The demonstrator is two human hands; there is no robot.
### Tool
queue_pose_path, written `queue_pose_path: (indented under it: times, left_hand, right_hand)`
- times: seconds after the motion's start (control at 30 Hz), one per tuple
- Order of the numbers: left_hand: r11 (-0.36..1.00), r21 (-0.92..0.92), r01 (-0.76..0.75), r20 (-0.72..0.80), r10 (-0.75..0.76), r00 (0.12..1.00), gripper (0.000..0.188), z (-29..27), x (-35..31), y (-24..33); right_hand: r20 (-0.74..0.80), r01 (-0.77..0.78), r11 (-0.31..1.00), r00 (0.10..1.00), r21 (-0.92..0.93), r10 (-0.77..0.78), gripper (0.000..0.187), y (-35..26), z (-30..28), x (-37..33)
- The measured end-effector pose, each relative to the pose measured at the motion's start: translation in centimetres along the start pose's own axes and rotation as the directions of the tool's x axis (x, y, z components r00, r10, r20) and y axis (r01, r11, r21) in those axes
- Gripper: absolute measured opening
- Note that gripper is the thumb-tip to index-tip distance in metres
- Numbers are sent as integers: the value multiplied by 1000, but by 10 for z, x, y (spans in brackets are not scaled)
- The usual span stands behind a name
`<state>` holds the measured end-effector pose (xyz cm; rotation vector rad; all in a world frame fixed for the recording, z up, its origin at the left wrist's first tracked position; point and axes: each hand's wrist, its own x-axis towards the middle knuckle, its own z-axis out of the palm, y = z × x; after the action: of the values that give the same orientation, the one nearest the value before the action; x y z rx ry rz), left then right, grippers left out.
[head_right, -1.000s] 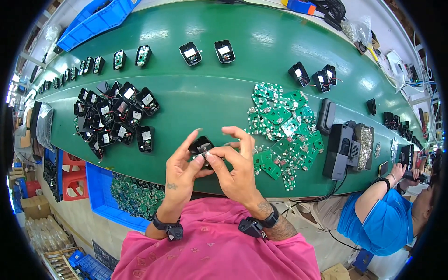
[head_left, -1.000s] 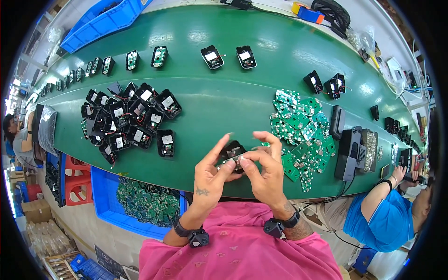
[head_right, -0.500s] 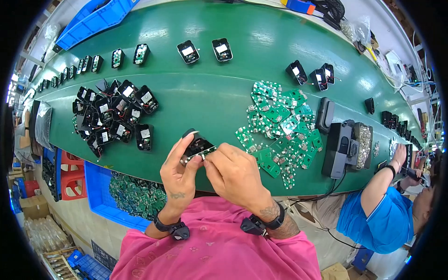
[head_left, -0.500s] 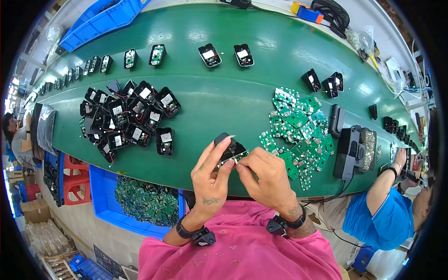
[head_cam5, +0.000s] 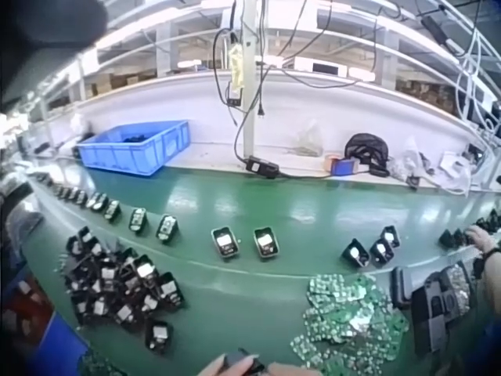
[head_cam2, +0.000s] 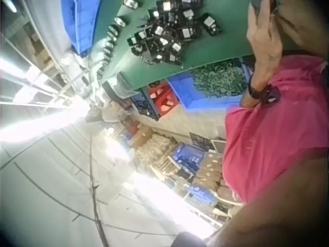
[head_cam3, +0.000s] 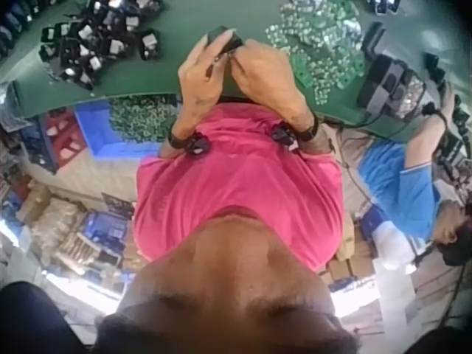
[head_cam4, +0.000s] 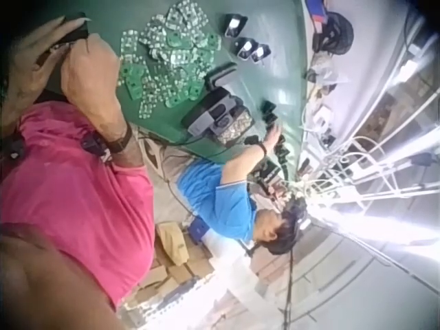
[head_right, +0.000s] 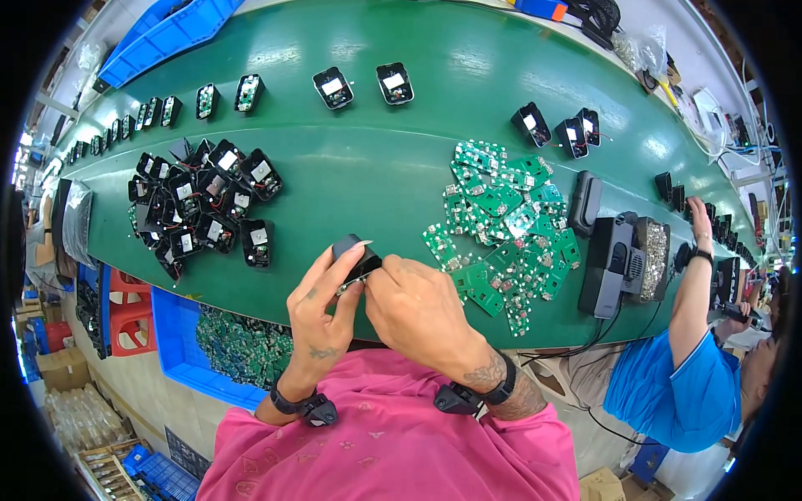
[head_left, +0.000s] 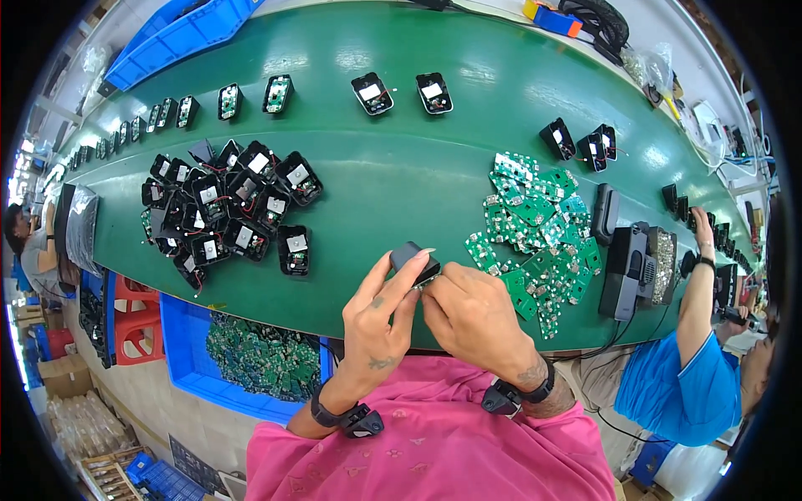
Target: The person picks up a black housing and a circuit board, fits the board into the housing, and presses them together. The person then places the assembled unit onto the green conveyor belt and reaches for another circuit board.
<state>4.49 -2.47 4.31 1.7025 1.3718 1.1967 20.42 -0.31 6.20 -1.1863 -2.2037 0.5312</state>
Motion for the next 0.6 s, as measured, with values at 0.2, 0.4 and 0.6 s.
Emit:
queue_pose_path:
  times: [0.2,0.4,0.6]
  left_hand:
    - [997,-12,71,-20,-71,997,41,6,-3,-19]
    - [755,-542,369,120,-365,923,49,0,18,-13]
    - [828,-457,326,261,-226,938,58,-1,17,-20]
  right_hand:
    - [-85,-30,1000,996,0,30,9,6,25,-4]
    - [-140,-301,918,929,258,343,14,8,16,-1]
    - [-235,-266,942,921,203,311,12,16,21,-8]
